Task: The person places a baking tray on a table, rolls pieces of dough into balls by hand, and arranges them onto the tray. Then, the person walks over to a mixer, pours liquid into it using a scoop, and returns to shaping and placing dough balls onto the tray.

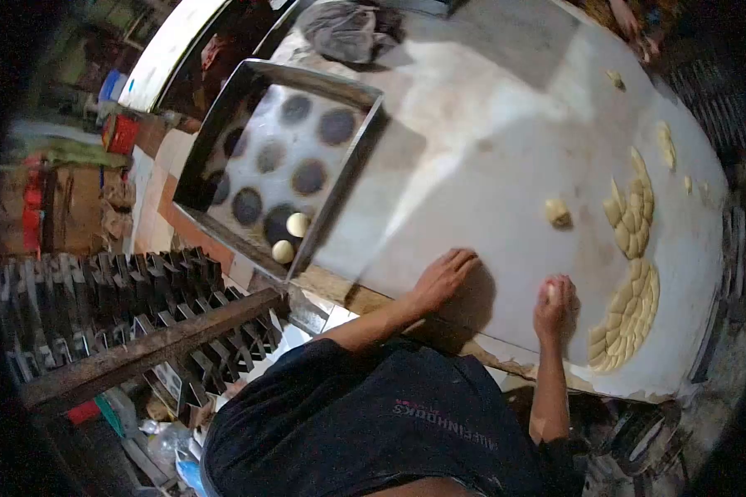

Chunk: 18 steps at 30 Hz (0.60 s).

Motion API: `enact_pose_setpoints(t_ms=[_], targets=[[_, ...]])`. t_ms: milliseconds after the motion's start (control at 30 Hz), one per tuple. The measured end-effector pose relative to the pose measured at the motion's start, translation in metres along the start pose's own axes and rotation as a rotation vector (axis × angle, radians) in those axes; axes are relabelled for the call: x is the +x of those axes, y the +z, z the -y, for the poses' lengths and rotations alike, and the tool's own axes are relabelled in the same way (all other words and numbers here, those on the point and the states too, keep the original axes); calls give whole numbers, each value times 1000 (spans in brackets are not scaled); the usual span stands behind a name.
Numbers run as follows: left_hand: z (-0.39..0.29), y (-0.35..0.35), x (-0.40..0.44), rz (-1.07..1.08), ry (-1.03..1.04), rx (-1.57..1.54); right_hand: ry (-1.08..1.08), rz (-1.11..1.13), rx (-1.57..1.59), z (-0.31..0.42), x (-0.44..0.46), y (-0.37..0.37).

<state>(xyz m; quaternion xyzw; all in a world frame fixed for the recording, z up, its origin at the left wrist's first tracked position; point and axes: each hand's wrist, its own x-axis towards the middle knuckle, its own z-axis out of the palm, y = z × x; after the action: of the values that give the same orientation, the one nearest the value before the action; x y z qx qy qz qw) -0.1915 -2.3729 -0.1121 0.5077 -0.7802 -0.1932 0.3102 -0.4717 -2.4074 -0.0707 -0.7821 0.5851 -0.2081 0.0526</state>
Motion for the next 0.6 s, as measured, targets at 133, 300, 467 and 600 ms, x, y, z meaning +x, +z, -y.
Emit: enact_pose_setpoints(t_ms=[133,300,467,600], targets=[[9,-121,-35,-28,-395,-294,488,364,129,-29,6,-29],[90,-242,-36,-510,-609,83,428,418,857,142,85,0],[135,-222,-56,-392,-649,156,-498,248,771,348,181,57],[128,-241,-59,-269,-712,-48,-697,396,344,380,200,114]])
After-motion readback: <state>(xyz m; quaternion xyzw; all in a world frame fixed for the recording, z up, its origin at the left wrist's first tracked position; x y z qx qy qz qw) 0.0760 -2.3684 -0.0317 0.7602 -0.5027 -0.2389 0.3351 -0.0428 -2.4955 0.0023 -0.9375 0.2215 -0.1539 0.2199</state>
